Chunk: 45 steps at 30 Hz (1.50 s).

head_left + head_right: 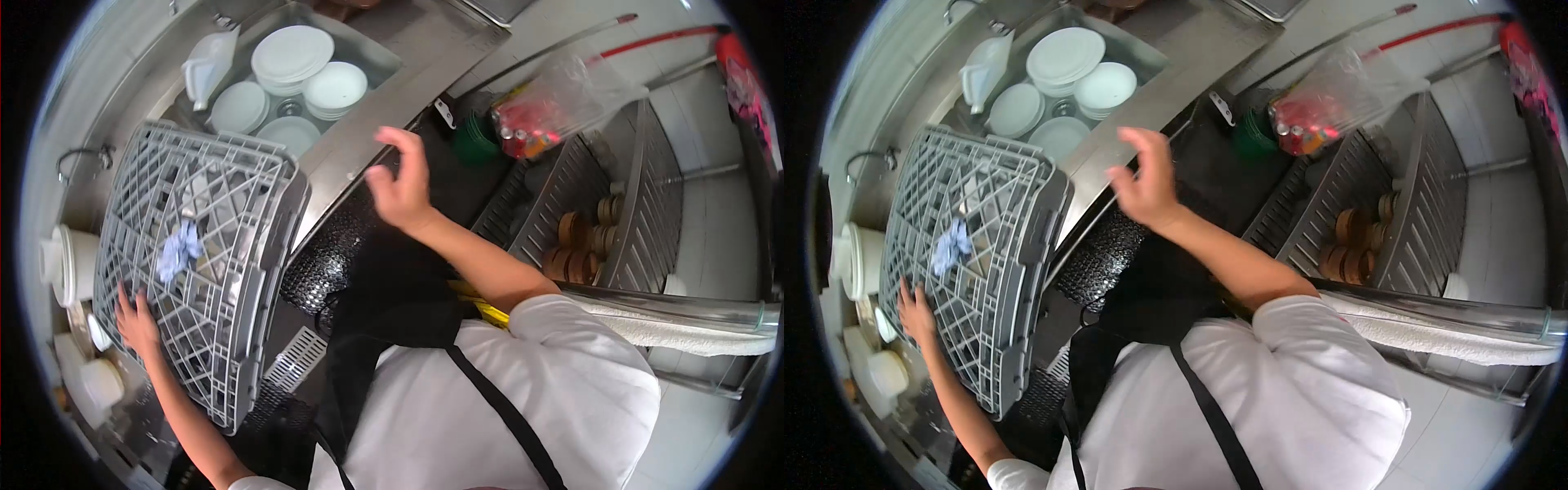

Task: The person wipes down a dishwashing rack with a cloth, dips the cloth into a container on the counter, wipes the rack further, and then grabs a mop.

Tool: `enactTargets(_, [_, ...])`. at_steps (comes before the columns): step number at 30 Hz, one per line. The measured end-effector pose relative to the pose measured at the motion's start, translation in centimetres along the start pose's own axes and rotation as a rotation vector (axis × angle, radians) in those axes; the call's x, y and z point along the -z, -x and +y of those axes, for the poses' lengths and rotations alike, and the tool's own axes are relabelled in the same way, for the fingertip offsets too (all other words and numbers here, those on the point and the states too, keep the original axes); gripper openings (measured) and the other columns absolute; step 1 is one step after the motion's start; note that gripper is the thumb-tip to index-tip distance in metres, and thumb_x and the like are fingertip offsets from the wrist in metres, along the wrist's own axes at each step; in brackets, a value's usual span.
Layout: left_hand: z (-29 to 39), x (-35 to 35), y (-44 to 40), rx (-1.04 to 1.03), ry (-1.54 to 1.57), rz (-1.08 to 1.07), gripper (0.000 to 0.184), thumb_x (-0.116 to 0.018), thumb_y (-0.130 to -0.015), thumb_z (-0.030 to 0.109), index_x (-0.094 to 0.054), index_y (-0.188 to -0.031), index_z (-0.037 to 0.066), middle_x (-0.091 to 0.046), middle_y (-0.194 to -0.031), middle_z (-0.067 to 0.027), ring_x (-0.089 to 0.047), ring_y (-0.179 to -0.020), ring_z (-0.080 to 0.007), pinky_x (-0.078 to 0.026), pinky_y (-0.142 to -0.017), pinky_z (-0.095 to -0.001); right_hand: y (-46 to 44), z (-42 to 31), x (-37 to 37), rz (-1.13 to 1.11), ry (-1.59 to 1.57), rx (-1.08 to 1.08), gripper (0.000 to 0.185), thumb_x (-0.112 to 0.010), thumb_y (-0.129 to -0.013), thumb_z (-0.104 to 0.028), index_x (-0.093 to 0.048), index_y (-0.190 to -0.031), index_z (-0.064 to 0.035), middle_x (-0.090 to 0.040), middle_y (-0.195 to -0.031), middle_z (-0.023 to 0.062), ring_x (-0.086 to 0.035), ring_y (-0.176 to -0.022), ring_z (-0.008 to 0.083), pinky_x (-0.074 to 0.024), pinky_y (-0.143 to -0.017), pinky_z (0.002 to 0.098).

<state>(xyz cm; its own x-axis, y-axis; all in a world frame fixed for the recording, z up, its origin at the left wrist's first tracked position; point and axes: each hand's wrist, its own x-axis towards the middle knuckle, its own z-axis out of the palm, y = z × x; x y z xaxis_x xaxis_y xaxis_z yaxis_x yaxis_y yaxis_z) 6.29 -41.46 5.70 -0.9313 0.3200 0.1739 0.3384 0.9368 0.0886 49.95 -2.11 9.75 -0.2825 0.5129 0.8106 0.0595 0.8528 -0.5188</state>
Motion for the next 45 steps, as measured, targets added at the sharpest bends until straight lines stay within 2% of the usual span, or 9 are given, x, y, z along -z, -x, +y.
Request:
enactTargets(5, [0.1,0.1,-1.7,0.043,-0.081,0.097,0.076,-0.04,-0.095,0.077,-0.032,-0.16,0.04,-0.037,-0.161,-0.019,-0.032,-0.149,-0.0369,-0.012,-0.116,-0.0669,10.1,15.3,9.0,0.163,0.2,-0.938,0.038,-0.063,-0.101,-0.031,-0.059,-0.125,-0.0026,-0.068,-0.1,0.0128,-0.066,-0.094,0.0231,-0.0527,-0.086,0.0361])
enactTargets(12, [31.2,11.6,5.9,-0.484,0.23,0.197,0.076,-0.042,-0.1,0.067,-0.032,-0.162,0.023,-0.036,-0.164,-0.0089,-0.026,-0.153,-0.0323,0.0,-0.12,-0.0658,20.4,34.2,16.7,0.5,0.2,-1.596,0.036,-0.061,-0.104,-0.036,-0.064,-0.106,0.0004,-0.063,-0.088,0.0042,-0.058,-0.077,0.0122,-0.0486,-0.072,0.0307])
enactTargets(15, [43.3,11.7,10.0,-0.659,0.23,0.096,0.084,-0.045,-0.097,0.069,-0.033,-0.161,0.016,-0.036,-0.164,-0.011,-0.023,-0.154,-0.0346,0.0,-0.12,-0.065,12.4,35.8,20.1,0.556,0.168,-1.435,0.035,-0.058,-0.105,-0.032,-0.063,-0.121,-0.0009,-0.066,-0.117,0.0115,-0.062,-0.112,0.0228,-0.0485,-0.095,0.038])
enactTargets(17, [50.4,9.8,11.3,-0.728,0.232,-0.011,0.088,-0.047,-0.095,0.07,-0.033,-0.16,0.013,-0.036,-0.163,-0.0135,-0.023,-0.154,-0.0365,-0.001,-0.121,-0.0636,3.8,38.3,24.6,0.783,0.074,-1.115,0.03,-0.059,-0.105,-0.03,-0.063,-0.114,-0.0007,-0.065,-0.11,0.0075,-0.061,-0.105,0.0185,-0.0483,-0.094,0.0351])
enactTargets(18, [52.9,8.4,11.6,-0.754,0.227,-0.092,0.089,-0.048,-0.095,0.071,-0.033,-0.16,0.012,-0.037,-0.162,-0.0148,-0.023,-0.153,-0.0374,-0.001,-0.121,-0.0629,-0.5,41.0,28.7,0.896,0.151,-0.682,0.021,-0.055,-0.105,-0.022,-0.06,-0.093,-0.0056,-0.052,-0.082,-0.0005,-0.049,-0.077,0.0115,-0.0403,-0.07,0.0282])
enactTargets(24, [65.1,3.4,14.1,-0.764,0.262,-0.339,0.088,-0.047,-0.096,0.071,-0.034,-0.159,0.01,-0.038,-0.159,-0.0218,-0.026,-0.151,-0.0407,-0.002,-0.121,-0.0619,-29.3,50.1,54.6,1.234,0.264,-0.233,0.029,-0.068,-0.1,-0.029,-0.059,-0.092,-0.0015,-0.056,-0.087,0.0029,-0.052,-0.078,0.0128,-0.0469,-0.071,0.0306])
enactTargets(26, [66.5,3.3,14.4,-0.745,0.313,-0.381,0.086,-0.048,-0.097,0.068,-0.035,-0.158,0.008,-0.038,-0.158,-0.023,-0.027,-0.15,-0.0411,-0.005,-0.122,-0.0605,-31.1,59.6,62.6,1.093,0.443,-0.65,0.088,-0.074,-0.09,-0.049,-0.04,-0.152,0.0029,-0.053,-0.146,0.0242,-0.049,-0.138,0.029,-0.0386,-0.112,0.0326])
enactTargets(29, [67.0,3.2,14.5,-0.707,0.426,-0.406,0.08,-0.051,-0.099,0.06,-0.038,-0.156,0.005,-0.04,-0.155,-0.0245,-0.032,-0.147,-0.0414,-0.016,-0.121,-0.0555,-31.8,64.1,65.0,0.807,-0.17,-0.761,0.034,-0.071,-0.096,-0.036,-0.064,-0.086,-0.0036,-0.06,-0.069,0.0044,-0.058,-0.066,0.017,-0.0486,-0.064,0.0322])
enactTargets(45, [67.1,0.7,13.1,-0.737,0.819,-0.426,0.066,-0.056,-0.104,0.046,-0.044,-0.15,0.0,-0.046,-0.151,-0.0252,-0.041,-0.143,-0.0403,-0.031,-0.118,-0.0484,-40.2,37.8,42.7,0.846,0.027,-0.325,0.04,-0.069,-0.095,-0.026,-0.05,-0.062,-0.0169,-0.04,-0.049,-0.0029,-0.035,-0.039,0.0125,-0.0332,-0.041,0.0315])
